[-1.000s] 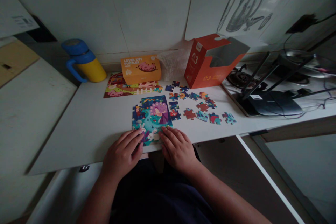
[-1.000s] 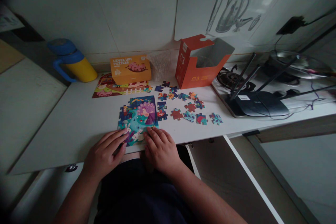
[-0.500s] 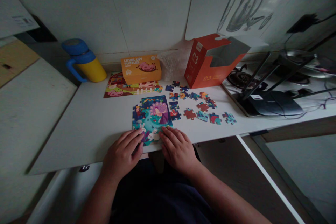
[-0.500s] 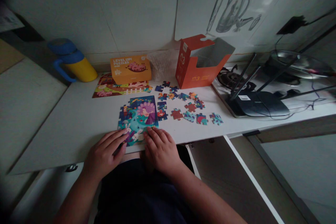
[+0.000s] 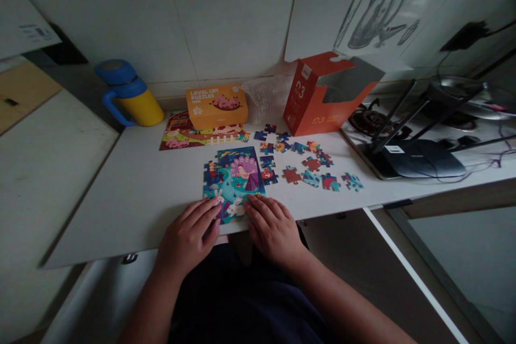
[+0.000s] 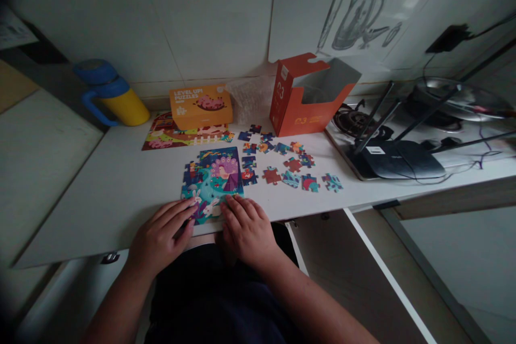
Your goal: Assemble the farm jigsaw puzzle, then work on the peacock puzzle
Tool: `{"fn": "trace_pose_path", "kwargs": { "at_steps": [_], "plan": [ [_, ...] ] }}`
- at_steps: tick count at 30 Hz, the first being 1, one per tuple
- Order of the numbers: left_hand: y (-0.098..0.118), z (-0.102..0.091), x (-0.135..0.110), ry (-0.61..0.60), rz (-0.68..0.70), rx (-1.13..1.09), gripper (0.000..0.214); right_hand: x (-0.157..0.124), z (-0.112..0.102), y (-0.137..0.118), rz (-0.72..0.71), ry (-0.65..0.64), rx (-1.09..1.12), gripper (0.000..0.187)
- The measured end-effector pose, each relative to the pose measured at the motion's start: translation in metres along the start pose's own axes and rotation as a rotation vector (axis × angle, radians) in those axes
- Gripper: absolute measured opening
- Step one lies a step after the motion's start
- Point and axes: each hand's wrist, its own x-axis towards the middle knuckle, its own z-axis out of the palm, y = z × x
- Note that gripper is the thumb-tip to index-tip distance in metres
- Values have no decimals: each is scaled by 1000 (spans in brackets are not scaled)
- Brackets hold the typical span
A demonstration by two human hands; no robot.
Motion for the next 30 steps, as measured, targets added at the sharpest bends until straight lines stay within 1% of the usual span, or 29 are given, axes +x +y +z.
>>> {"fn": "trace_pose_path", "kwargs": {
  "at_steps": [8,13,20,23,27,29,30],
  "plan": [
    [1,0,0,-2,-7,-6,43,0,0,0,-4,18,-6,45],
    [0,2,-1,1,2,-5,42,-1,1,0,-4,5,0,45],
    [-2,1,-4,27,-12,-42,52,-1,1,0,1,19,13,45],
    [-8,-2,-11,124,-108,-193,62,-1,1,1,2,15,19,46],
    [-16,-1,-18,321,-272,-574,63,-3,3,2,10,-4,24,48],
    [-18,1,-19,365,-310,-680,63,-4,4,2,10,-5,26,49],
    [-18,2,-19,364,-320,-695,63,-4,4,2,8,-6,27,49]
  ]
}}
